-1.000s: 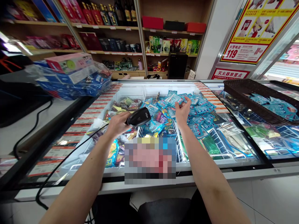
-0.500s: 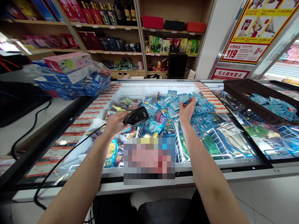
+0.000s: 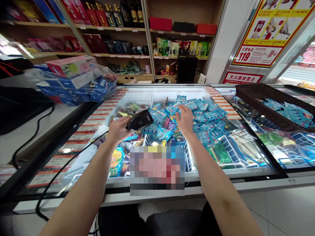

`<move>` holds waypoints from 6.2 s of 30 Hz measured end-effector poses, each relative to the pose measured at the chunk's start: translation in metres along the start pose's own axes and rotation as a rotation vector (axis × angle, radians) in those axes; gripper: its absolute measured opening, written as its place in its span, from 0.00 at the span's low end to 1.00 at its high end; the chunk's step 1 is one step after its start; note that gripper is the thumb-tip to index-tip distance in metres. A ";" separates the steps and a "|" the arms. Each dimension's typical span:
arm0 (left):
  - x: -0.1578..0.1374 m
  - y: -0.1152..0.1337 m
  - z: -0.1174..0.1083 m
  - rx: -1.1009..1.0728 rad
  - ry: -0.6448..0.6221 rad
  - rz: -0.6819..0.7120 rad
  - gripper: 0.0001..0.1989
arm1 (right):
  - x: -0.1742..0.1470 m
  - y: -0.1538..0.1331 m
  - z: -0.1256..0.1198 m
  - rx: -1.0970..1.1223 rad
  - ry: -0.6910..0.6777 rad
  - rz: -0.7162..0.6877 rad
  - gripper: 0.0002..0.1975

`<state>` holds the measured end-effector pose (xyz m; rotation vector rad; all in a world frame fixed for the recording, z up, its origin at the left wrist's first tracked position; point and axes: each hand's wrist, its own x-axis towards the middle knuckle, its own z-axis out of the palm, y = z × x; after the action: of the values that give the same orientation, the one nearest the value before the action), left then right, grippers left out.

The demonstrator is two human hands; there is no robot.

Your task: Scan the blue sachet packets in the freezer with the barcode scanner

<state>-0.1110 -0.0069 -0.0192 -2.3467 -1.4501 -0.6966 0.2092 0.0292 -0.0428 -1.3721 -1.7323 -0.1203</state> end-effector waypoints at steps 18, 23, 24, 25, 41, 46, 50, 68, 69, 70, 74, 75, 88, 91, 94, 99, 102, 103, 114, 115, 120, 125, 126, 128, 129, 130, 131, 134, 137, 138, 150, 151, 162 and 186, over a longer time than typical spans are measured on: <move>-0.001 -0.002 0.000 0.014 -0.032 -0.049 0.15 | -0.017 -0.036 0.010 -0.113 -0.432 -0.236 0.24; -0.002 -0.004 0.002 0.006 -0.020 -0.043 0.15 | -0.017 -0.034 0.007 -0.165 -0.474 -0.278 0.21; -0.002 -0.005 0.002 0.002 -0.015 -0.038 0.15 | -0.017 -0.032 0.007 -0.160 -0.482 -0.273 0.19; -0.002 -0.005 0.002 -0.002 -0.009 -0.033 0.15 | -0.017 -0.030 0.008 -0.151 -0.485 -0.265 0.18; -0.002 0.000 0.000 0.020 -0.050 -0.017 0.14 | -0.020 -0.025 0.020 -0.057 -0.327 -0.009 0.32; -0.002 0.005 -0.001 0.019 -0.059 0.006 0.14 | -0.020 -0.025 0.017 0.106 -0.278 0.097 0.24; -0.001 0.007 -0.002 0.000 -0.070 0.029 0.15 | -0.019 -0.020 0.020 0.162 -0.193 0.116 0.22; 0.000 0.012 0.001 0.029 -0.081 0.083 0.13 | -0.017 -0.010 0.027 0.345 -0.080 0.191 0.19; -0.001 0.011 0.002 0.036 -0.082 0.080 0.13 | -0.017 -0.010 0.027 0.334 -0.086 0.195 0.19; -0.001 0.011 0.003 0.044 -0.086 0.078 0.13 | -0.016 -0.010 0.027 0.325 -0.094 0.200 0.19; -0.001 0.010 0.006 0.070 -0.099 0.075 0.13 | -0.016 -0.011 0.026 0.325 -0.109 0.206 0.19; -0.001 0.010 0.006 0.074 -0.100 0.076 0.13 | -0.016 -0.012 0.025 0.331 -0.107 0.203 0.19; 0.001 0.014 0.003 0.103 -0.093 0.119 0.13 | -0.017 -0.007 0.030 0.398 -0.073 0.201 0.19; 0.002 0.015 0.003 0.099 -0.084 0.128 0.13 | -0.017 -0.008 0.030 0.391 -0.080 0.206 0.19; 0.002 0.016 0.003 0.102 -0.072 0.137 0.13 | -0.017 -0.009 0.028 0.369 -0.099 0.213 0.20; 0.002 0.016 0.002 0.099 -0.080 0.133 0.12 | -0.018 -0.010 0.027 0.338 -0.115 0.216 0.20; 0.002 0.016 0.002 0.095 -0.087 0.119 0.12 | -0.018 -0.010 0.027 0.331 -0.118 0.213 0.20; 0.002 0.016 0.002 0.095 -0.088 0.115 0.12 | -0.018 -0.010 0.027 0.330 -0.123 0.213 0.20; -0.001 0.010 0.005 0.076 -0.040 0.067 0.15 | -0.012 -0.023 0.009 0.531 -0.022 0.335 0.27; -0.001 0.009 0.006 0.072 -0.034 0.051 0.15 | -0.010 -0.022 0.006 0.555 0.008 0.356 0.28; -0.003 0.006 0.006 0.073 -0.035 -0.012 0.15 | -0.001 -0.003 0.001 0.595 0.127 0.419 0.25; -0.003 0.003 0.005 0.082 -0.044 -0.019 0.16 | 0.003 0.014 0.005 0.532 0.216 0.394 0.19; -0.003 0.002 0.005 0.087 -0.038 -0.024 0.15 | 0.003 0.015 0.005 0.510 0.225 0.382 0.19; -0.003 0.001 0.006 0.095 -0.029 -0.043 0.15 | 0.003 0.016 0.006 0.459 0.229 0.370 0.19; -0.003 0.000 0.006 0.099 -0.027 -0.058 0.15 | 0.003 0.016 0.005 0.432 0.227 0.367 0.20; -0.003 -0.001 0.006 0.101 -0.027 -0.072 0.15 | 0.002 0.015 0.005 0.405 0.221 0.362 0.20; -0.003 -0.002 0.006 0.104 -0.026 -0.083 0.16 | 0.002 0.014 0.004 0.382 0.211 0.350 0.20; -0.004 -0.004 0.006 0.116 -0.009 -0.113 0.17 | 0.000 0.007 0.002 0.304 0.136 0.254 0.18; -0.004 -0.006 0.006 0.127 0.009 -0.143 0.16 | -0.003 -0.005 0.001 0.195 0.007 0.108 0.16; -0.004 -0.006 0.005 0.128 0.013 -0.149 0.16 | -0.005 -0.010 0.002 0.166 -0.042 0.057 0.16; -0.003 -0.009 0.001 0.098 0.050 -0.196 0.13 | -0.005 -0.034 0.023 0.061 -0.398 -0.202 0.20; -0.003 -0.009 0.001 0.097 0.050 -0.204 0.13 | -0.001 -0.037 0.025 0.046 -0.424 -0.226 0.21; -0.005 -0.012 -0.004 0.099 0.090 -0.247 0.12 | 0.002 -0.078 0.048 -0.117 -0.499 -0.303 0.15; -0.004 -0.011 -0.003 0.060 0.049 -0.226 0.11 | 0.027 -0.070 0.060 -0.115 -0.417 -0.006 0.31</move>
<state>-0.1228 -0.0064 -0.0191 -2.1269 -1.7070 -0.7493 0.1173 0.0562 -0.0304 -1.5568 -2.0993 0.0701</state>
